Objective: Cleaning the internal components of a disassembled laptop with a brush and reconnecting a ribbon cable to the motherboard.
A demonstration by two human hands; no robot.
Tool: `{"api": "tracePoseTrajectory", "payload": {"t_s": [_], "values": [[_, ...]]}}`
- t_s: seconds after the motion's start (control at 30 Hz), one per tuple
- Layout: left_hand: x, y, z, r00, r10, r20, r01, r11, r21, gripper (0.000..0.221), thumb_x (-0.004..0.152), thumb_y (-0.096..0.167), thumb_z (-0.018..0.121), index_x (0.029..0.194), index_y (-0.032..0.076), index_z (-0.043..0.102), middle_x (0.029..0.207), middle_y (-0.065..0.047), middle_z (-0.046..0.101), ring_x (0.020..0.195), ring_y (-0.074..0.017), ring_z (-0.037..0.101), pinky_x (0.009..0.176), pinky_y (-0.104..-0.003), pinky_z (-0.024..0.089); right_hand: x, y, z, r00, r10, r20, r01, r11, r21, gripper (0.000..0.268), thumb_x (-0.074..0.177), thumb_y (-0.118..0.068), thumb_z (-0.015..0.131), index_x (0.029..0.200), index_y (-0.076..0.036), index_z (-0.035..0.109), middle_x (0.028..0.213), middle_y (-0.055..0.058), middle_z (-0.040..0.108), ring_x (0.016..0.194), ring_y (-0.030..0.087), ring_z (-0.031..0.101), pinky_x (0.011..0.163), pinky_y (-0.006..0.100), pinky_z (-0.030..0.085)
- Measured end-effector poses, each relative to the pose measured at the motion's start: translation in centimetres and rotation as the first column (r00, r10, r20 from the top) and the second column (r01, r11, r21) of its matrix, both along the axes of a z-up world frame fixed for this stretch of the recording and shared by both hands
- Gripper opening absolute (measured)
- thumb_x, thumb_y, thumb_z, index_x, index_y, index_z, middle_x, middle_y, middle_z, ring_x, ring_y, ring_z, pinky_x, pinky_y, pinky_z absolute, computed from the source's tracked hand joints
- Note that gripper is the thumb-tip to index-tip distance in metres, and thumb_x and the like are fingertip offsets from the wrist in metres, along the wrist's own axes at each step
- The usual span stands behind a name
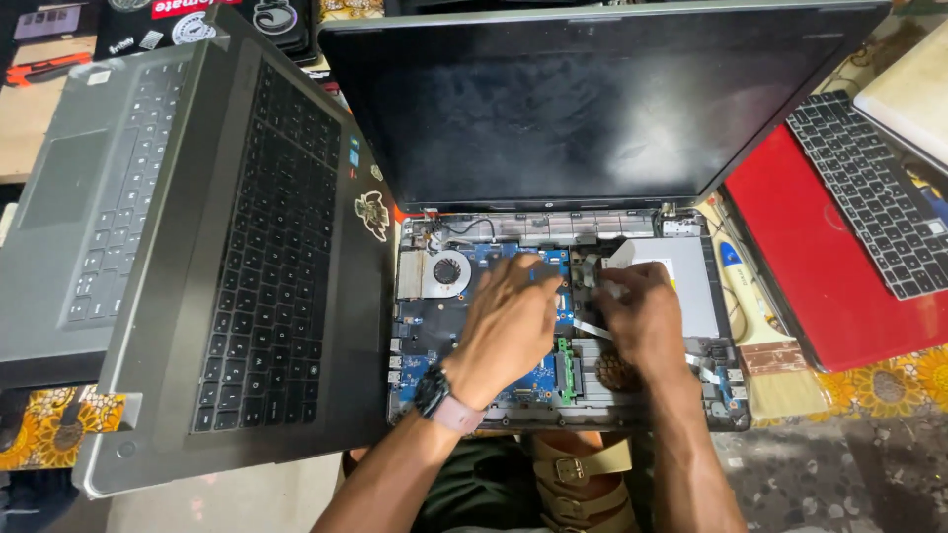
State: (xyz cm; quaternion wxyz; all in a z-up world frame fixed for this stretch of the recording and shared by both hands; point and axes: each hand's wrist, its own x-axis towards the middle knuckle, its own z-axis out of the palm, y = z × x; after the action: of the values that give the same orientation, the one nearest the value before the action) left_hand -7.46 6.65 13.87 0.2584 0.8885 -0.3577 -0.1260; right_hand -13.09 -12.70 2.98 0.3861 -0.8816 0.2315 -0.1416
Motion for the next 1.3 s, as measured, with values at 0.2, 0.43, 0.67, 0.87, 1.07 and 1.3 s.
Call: {"api": "tracePoseTrajectory", "payload": {"t_s": [0.2,0.43,0.67,0.87,1.07,1.3], "values": [[-0.4,2.3,-0.1,0.998,0.055,-0.010,-0.056,0.994,-0.094,0.032,0.098,0.012,0.055,0.123,0.001,0.071,0.129,-0.024,0.062,0.125,-0.0396,0.058,0.103,-0.051,0.044,0.7,0.0,-0.5,0.998,0.004,-0.070,-0.009,0.998,-0.067,0.018,0.085,-0.016,0.073,0.100,-0.013,0.082,0.106,0.016,0.064,0.091,0.040,0.070,0.081,0.047,0.055],[0.4,0.7,-2.6,0.992,0.081,-0.094,-0.092,0.988,-0.123,0.035,0.101,0.016,0.052,0.129,0.002,0.069,0.113,-0.021,0.068,0.112,-0.0351,0.066,0.097,-0.047,0.049,0.4,1.7,-1.2,0.998,0.052,-0.020,-0.053,0.995,-0.086,0.012,0.087,-0.010,0.074,0.095,-0.012,0.082,0.098,0.014,0.068,0.078,0.031,0.071,0.072,0.041,0.056],[1.7,-2.1,-3.3,0.882,0.108,-0.459,-0.295,0.886,-0.359,0.057,0.106,0.035,0.045,0.142,-0.009,0.049,0.110,-0.033,0.069,0.101,-0.0459,0.072,0.084,-0.054,0.058,-0.4,2.2,0.6,0.936,0.081,0.343,-0.093,0.996,0.017,0.013,0.086,0.002,0.078,0.095,-0.007,0.081,0.100,0.015,0.072,0.086,0.029,0.071,0.072,0.036,0.058],[1.6,-3.3,-6.3,0.727,-0.059,-0.684,-0.349,0.827,-0.442,0.045,0.102,0.025,0.055,0.130,-0.010,0.057,0.107,-0.034,0.071,0.092,-0.0415,0.075,0.076,-0.045,0.062,-1.4,1.7,1.0,0.906,0.018,0.422,-0.118,0.970,0.212,0.014,0.084,0.006,0.078,0.098,0.000,0.078,0.109,0.020,0.070,0.097,0.033,0.072,0.081,0.040,0.062],[2.4,-3.0,-9.2,0.729,-0.122,-0.674,-0.324,0.805,-0.497,0.035,0.088,0.004,0.074,0.123,-0.001,0.071,0.101,-0.023,0.074,0.087,-0.0241,0.074,0.066,-0.032,0.064,-2.2,2.3,4.3,0.952,-0.096,0.291,-0.124,0.748,0.652,0.035,0.090,0.000,0.075,0.123,0.001,0.066,0.086,0.014,0.069,0.080,0.016,0.068,0.079,0.033,0.061],[1.3,-1.1,-4.9,0.680,-0.235,-0.695,-0.118,0.900,-0.420,0.028,0.088,0.011,0.076,0.114,0.003,0.075,0.103,-0.023,0.073,0.095,-0.0287,0.069,0.086,-0.038,0.058,-5.3,0.8,5.2,0.995,0.066,0.069,-0.095,0.785,0.612,0.045,0.081,0.013,0.072,0.123,-0.003,0.075,0.094,0.024,0.074,0.091,0.029,0.068,0.089,0.053,0.057]]}}
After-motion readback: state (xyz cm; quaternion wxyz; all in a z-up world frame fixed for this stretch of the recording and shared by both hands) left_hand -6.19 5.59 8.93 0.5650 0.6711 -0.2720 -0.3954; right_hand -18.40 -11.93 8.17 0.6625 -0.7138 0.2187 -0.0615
